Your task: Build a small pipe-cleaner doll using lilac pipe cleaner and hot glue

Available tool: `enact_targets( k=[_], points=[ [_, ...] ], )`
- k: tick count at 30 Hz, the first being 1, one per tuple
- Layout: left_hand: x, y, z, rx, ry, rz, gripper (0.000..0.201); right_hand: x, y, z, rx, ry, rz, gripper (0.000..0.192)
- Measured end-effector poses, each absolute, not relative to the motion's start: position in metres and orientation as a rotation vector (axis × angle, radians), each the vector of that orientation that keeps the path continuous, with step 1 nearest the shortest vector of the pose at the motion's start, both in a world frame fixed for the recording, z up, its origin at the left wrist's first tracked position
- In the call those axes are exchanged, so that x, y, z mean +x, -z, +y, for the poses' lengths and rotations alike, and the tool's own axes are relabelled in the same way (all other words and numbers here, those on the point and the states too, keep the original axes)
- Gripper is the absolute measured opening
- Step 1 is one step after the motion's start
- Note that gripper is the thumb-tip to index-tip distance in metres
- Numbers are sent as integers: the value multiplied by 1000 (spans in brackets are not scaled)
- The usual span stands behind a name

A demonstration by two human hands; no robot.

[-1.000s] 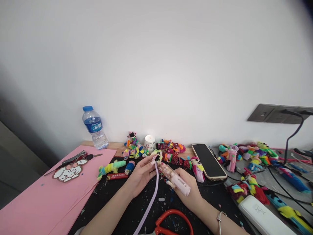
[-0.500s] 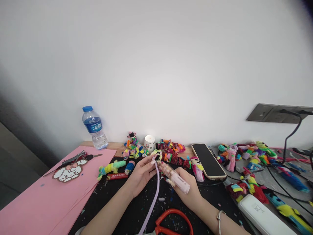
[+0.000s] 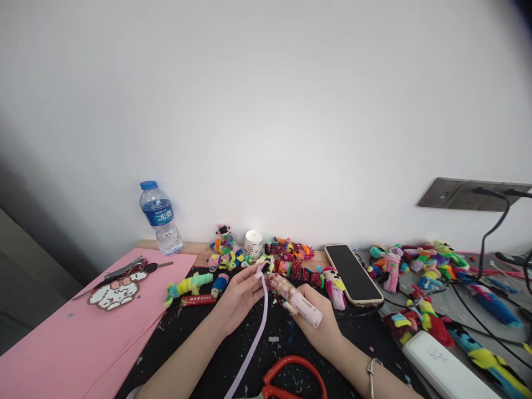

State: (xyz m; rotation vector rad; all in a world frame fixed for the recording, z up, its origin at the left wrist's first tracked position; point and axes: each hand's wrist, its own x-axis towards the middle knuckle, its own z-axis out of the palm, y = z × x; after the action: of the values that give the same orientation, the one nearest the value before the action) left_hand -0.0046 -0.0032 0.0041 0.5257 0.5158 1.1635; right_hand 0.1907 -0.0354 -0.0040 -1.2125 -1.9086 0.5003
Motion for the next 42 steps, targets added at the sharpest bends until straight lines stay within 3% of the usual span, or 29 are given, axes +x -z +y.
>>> enact_targets(
  k=[42],
  points=[
    [-4, -13, -4, 463, -1169, 512, 27, 192, 4, -35, -1224, -494, -1901, 17]
  ],
)
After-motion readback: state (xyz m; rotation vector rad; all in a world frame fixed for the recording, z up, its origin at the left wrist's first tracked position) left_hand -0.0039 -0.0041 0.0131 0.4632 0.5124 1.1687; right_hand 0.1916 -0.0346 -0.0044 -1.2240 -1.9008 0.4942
